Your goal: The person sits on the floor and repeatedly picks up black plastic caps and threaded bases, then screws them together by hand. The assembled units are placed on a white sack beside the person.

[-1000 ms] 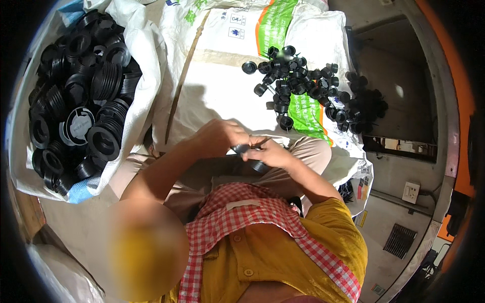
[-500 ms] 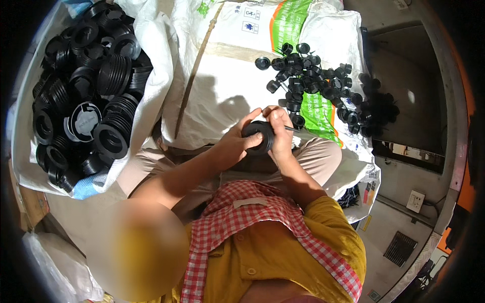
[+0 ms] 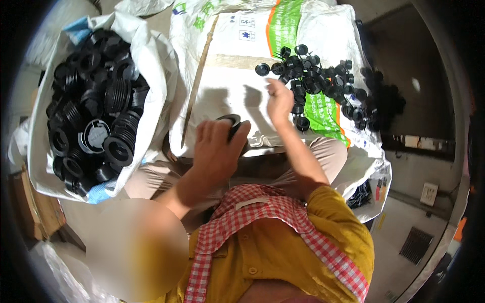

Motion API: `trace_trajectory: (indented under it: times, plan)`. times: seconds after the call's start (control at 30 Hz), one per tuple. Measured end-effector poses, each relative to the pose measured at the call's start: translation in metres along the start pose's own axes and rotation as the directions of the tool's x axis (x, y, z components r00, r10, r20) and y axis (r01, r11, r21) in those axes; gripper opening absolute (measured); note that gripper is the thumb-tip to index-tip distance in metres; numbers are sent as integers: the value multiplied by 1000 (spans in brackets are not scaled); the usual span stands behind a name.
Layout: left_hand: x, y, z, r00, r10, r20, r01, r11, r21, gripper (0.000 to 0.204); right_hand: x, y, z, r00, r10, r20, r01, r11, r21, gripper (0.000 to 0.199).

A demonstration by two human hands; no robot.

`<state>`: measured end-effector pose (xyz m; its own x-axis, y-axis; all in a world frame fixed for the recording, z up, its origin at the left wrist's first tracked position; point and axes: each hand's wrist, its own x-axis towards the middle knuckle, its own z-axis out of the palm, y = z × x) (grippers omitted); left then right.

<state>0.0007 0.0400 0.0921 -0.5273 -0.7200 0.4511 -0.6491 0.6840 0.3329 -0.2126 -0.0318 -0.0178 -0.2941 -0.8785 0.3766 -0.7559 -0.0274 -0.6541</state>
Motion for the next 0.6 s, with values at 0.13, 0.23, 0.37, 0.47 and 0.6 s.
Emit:
trace_trajectory:
  times: [0.13, 0.23, 0.37, 0.47, 0.6]
  plan:
    - [2, -10, -85, 937, -85, -338, 172, 957, 235, 55, -15, 125, -19, 945, 49, 324, 127, 856, -501, 19]
    - [26, -51, -151, 689, 43, -723, 395, 815, 424, 46, -28, 155, -37, 651, 411, 638, 318, 615, -721, 27]
    - [3, -129, -213, 832, -241, -499, 554, 402, 729, 59, -23, 187, -32, 676, 445, 587, 125, 716, -686, 32]
    - [-2, -98, -212, 808, -264, -527, 587, 270, 763, 68, -11, 187, -25, 855, 241, 459, -44, 916, -398, 31]
    - [16, -28, -128, 832, -119, -542, 99, 993, -65, 61, 0, 124, -53, 742, 432, 512, -665, 566, 487, 24]
